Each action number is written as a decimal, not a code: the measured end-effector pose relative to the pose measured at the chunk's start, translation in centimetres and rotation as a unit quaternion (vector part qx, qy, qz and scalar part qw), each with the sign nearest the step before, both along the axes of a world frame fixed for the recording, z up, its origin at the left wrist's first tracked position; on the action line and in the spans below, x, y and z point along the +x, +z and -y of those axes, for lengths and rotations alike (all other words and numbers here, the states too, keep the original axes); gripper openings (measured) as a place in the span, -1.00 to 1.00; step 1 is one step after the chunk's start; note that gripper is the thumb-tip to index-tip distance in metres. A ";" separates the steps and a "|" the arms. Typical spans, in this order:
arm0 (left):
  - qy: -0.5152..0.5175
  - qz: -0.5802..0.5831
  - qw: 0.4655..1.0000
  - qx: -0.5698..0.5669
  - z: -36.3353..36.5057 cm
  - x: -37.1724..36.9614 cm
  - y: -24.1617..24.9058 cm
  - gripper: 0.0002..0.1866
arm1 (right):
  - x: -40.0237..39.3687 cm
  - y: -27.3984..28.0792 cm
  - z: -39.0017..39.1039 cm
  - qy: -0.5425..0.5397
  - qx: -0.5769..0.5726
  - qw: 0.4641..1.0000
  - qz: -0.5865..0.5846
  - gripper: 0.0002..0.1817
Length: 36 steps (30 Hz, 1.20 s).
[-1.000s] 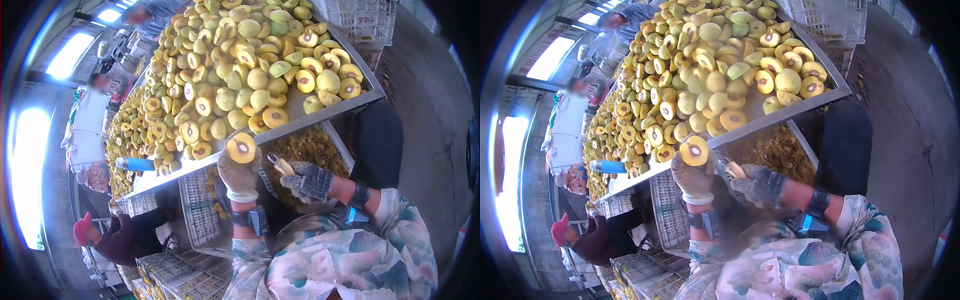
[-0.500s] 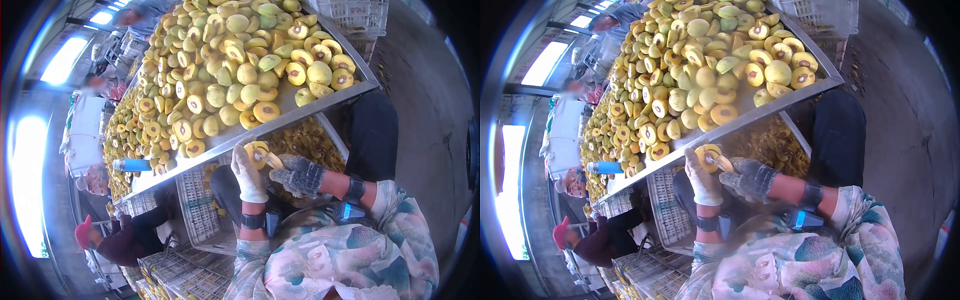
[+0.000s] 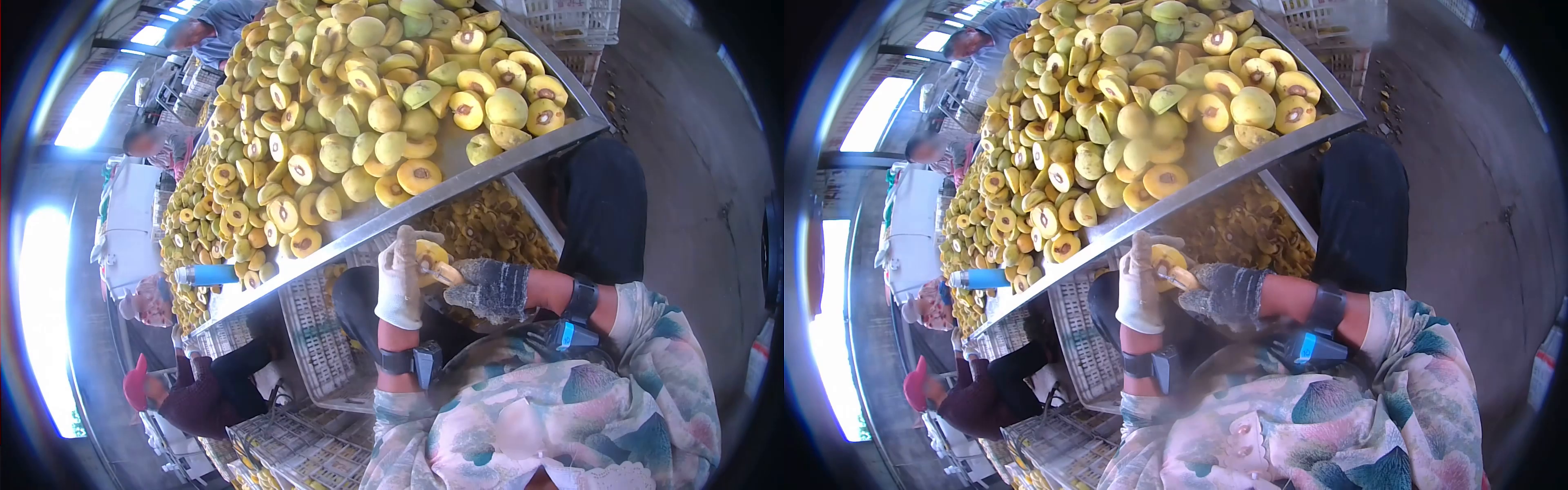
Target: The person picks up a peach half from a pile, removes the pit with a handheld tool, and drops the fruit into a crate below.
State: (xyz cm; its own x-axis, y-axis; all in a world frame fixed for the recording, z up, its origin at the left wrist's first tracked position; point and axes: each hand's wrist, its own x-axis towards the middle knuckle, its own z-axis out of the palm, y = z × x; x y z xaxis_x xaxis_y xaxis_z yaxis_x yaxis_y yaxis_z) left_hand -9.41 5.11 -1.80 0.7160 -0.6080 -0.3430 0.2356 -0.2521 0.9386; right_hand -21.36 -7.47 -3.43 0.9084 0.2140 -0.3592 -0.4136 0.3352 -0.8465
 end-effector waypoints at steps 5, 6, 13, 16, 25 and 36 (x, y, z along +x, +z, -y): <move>-0.043 -0.009 0.999 -0.014 -0.3 -0.2 0.5 -0.32 | -0.7 -2.0 0.2 0.014 0.085 0.995 0.039 -0.78; -0.014 -0.040 0.996 -0.082 -0.2 -0.7 0.6 -0.34 | -0.7 -2.4 0.1 -0.009 0.116 0.989 0.090 -0.78; 0.089 0.018 0.986 -0.140 0.3 -2.2 -1.7 -0.46 | -1.1 -3.7 -0.4 -0.012 0.285 0.959 -0.002 -0.73; 0.054 0.021 0.988 -0.141 0.4 -1.7 -1.0 -0.52 | -1.8 -4.7 -0.3 -0.018 0.518 0.839 -0.166 -0.71; 0.010 -0.159 0.935 -0.317 0.3 -2.0 -2.7 -0.42 | -2.9 -2.6 -0.5 -0.013 0.456 0.874 -0.171 -0.66; 0.338 0.248 0.908 -0.007 -12.5 4.3 1.9 -0.63 | -0.5 -5.4 -1.0 -0.003 0.018 0.969 -0.245 -0.70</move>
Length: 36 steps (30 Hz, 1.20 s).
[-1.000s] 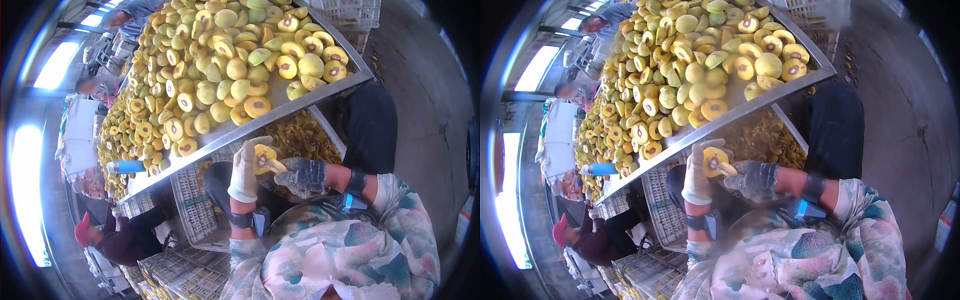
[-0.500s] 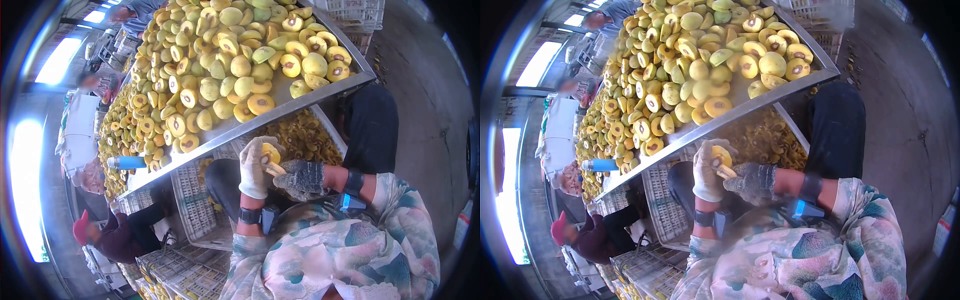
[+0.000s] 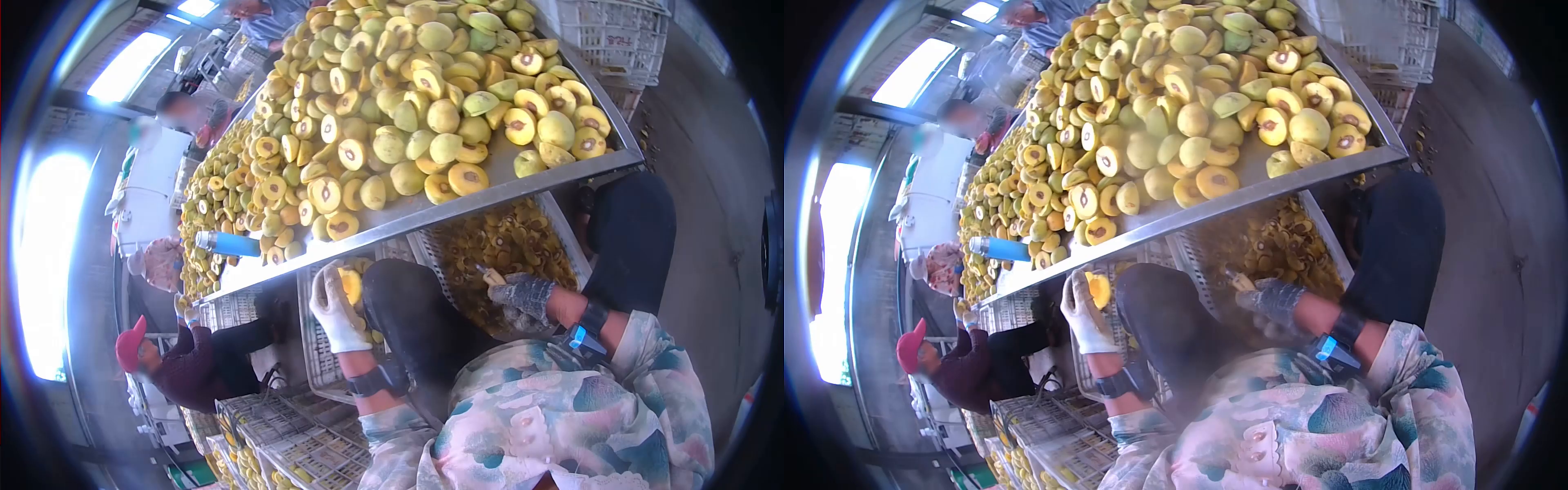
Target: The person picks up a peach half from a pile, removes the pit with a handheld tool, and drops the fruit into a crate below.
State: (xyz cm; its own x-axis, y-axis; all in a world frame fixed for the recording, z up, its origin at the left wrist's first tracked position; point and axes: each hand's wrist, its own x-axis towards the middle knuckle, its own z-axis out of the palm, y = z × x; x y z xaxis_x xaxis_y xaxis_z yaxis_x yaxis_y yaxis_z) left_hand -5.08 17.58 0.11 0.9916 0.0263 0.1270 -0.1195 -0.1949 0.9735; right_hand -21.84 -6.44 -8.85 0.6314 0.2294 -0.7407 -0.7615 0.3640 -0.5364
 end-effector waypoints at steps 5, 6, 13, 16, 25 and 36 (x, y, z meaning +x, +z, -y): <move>0.129 0.106 0.797 0.580 -3.3 5.5 2.2 -0.37 | 0.3 -0.9 -0.3 -0.016 0.019 0.999 0.020 -0.74; 0.105 0.088 0.791 0.596 -2.4 6.5 2.4 -0.36 | 0.4 -0.7 -0.3 -0.040 0.052 0.998 0.008 -0.79; 0.014 -0.035 0.759 0.650 3.2 12.3 -1.1 -0.39 | 1.0 -1.0 0.3 -0.074 0.046 0.996 0.023 -0.77; 0.009 0.045 0.854 0.519 4.7 11.3 -2.0 -0.50 | 1.2 -0.2 -0.1 -0.051 0.035 0.998 0.004 -0.78; -0.032 -0.138 0.959 -0.245 9.4 2.4 0.7 -0.71 | 2.2 5.0 0.5 -0.044 0.035 0.988 0.144 -0.83; -0.189 -0.132 0.958 -0.169 12.2 -4.0 -3.4 -0.41 | 2.1 7.1 0.4 -0.105 0.110 0.978 0.144 -0.86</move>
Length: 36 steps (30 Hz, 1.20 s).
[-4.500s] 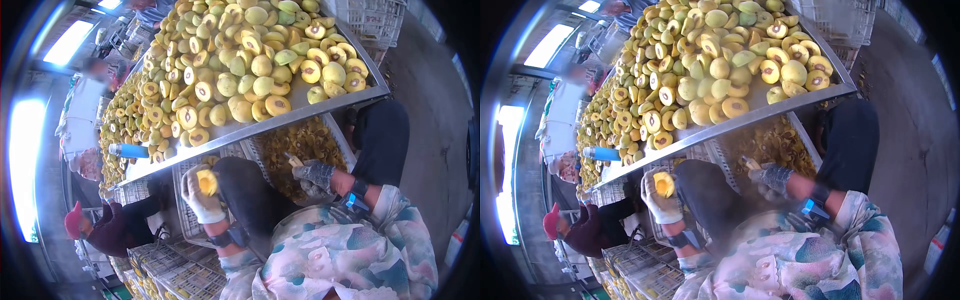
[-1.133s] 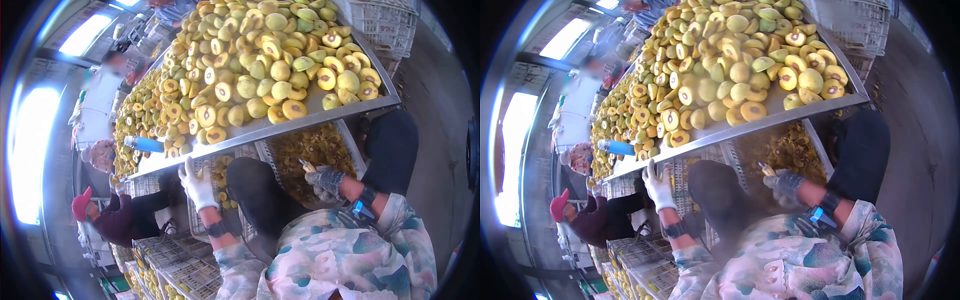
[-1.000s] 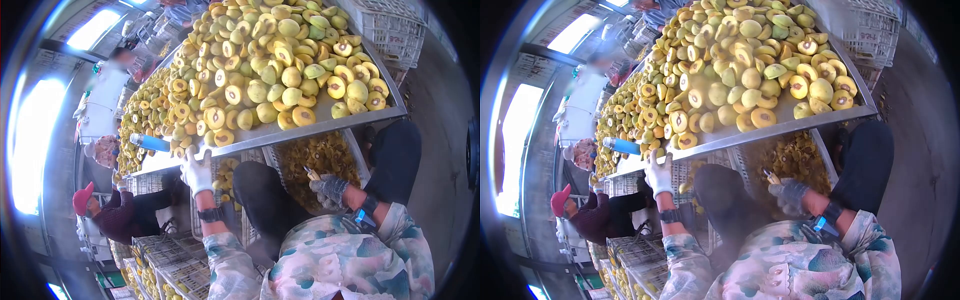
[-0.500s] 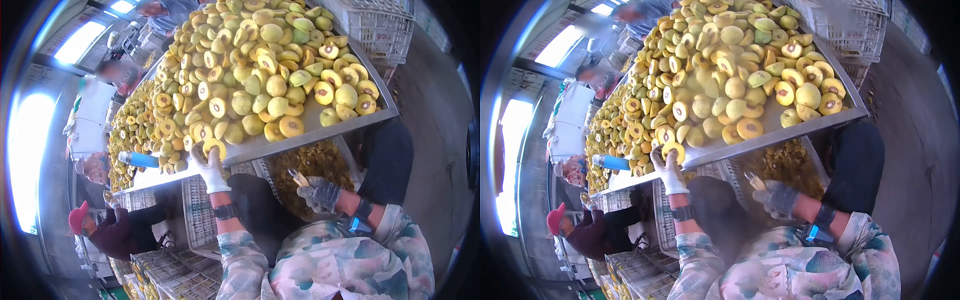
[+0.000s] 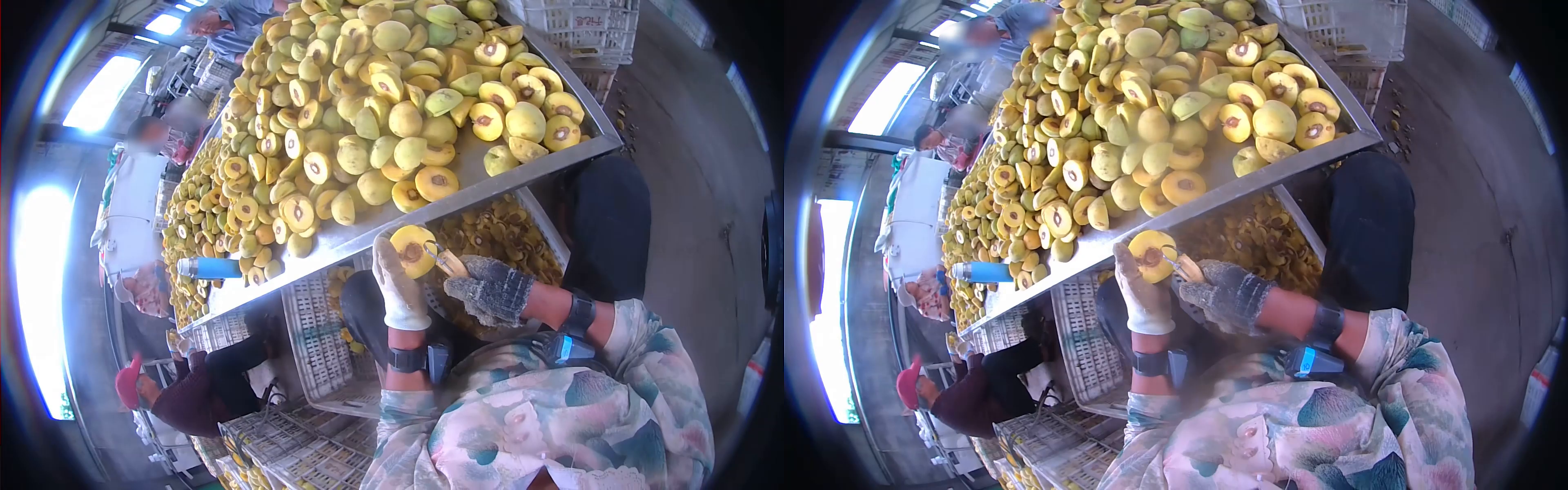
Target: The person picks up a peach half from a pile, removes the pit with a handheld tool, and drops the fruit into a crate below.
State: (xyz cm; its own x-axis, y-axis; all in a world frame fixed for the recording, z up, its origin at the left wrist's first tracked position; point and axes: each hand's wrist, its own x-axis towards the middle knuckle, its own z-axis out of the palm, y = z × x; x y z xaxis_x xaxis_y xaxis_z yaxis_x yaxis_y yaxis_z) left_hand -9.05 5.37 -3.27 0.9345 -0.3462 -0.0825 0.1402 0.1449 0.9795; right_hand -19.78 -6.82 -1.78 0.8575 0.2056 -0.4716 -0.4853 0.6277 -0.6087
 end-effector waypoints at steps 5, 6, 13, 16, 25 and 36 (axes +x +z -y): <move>-0.025 0.070 0.996 0.039 0.3 -0.8 -0.9 -0.40 | -0.6 0.7 -0.2 -0.007 -0.121 0.992 0.048 -0.81; -0.022 0.095 0.994 0.053 0.4 -1.0 -1.0 -0.40 | -0.6 0.4 -0.3 -0.007 -0.120 0.992 0.048 -0.81; 0.035 0.177 0.978 0.105 0.8 -2.1 -2.3 -0.41 | -1.1 -2.3 -1.2 -0.025 -0.147 0.985 0.088 -0.80; -0.008 0.161 0.981 0.106 0.9 -2.3 -0.9 -0.41 | -1.7 -2.3 -0.2 0.012 -0.014 0.998 0.063 -0.81; -0.069 0.052 0.995 0.047 1.7 -2.3 0.1 -0.54 | -3.5 -4.7 0.2 0.016 0.320 0.946 0.057 -0.72; -0.233 -0.226 0.919 -0.225 1.9 -2.4 -1.7 -0.38 | -3.6 -5.7 -0.7 0.145 0.509 0.848 0.024 -0.64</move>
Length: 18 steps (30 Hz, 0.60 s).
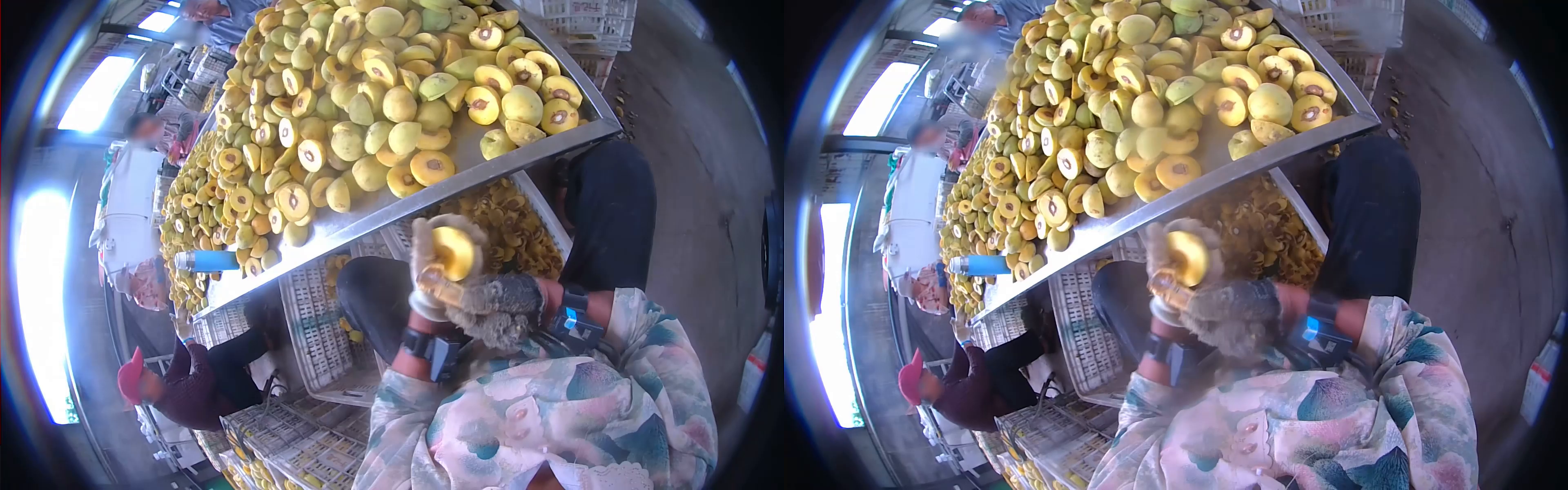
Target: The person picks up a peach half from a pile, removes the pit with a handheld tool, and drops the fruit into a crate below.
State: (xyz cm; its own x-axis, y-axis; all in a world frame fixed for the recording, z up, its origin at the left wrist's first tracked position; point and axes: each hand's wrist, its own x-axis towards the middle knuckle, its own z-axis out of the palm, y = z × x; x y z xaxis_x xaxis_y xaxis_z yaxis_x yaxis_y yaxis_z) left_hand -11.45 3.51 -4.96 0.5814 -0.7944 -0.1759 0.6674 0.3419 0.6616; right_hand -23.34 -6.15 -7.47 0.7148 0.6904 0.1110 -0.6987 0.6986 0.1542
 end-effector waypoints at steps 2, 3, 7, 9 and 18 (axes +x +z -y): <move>0.044 0.081 0.987 0.131 1.2 -1.1 0.1 -0.34 | -0.2 1.5 -0.8 -0.062 -0.272 0.958 -0.059 -0.68; 0.085 0.078 0.981 0.154 1.3 -1.4 -0.3 -0.33 | -0.2 0.9 -0.2 -0.063 -0.277 0.957 -0.059 -0.68; 0.129 0.041 0.978 0.160 -1.7 1.0 -1.1 -0.38 | -0.3 0.3 1.9 -0.067 -0.161 0.983 -0.057 -0.72; 0.119 0.092 0.973 0.177 -1.7 1.1 -0.6 -0.44 | 0.2 0.7 2.0 -0.089 -0.135 0.978 -0.129 -0.72; 0.266 0.254 0.871 0.327 -11.9 2.8 6.3 -0.55 | 1.2 0.1 2.6 -0.177 -0.349 0.913 -0.112 -0.80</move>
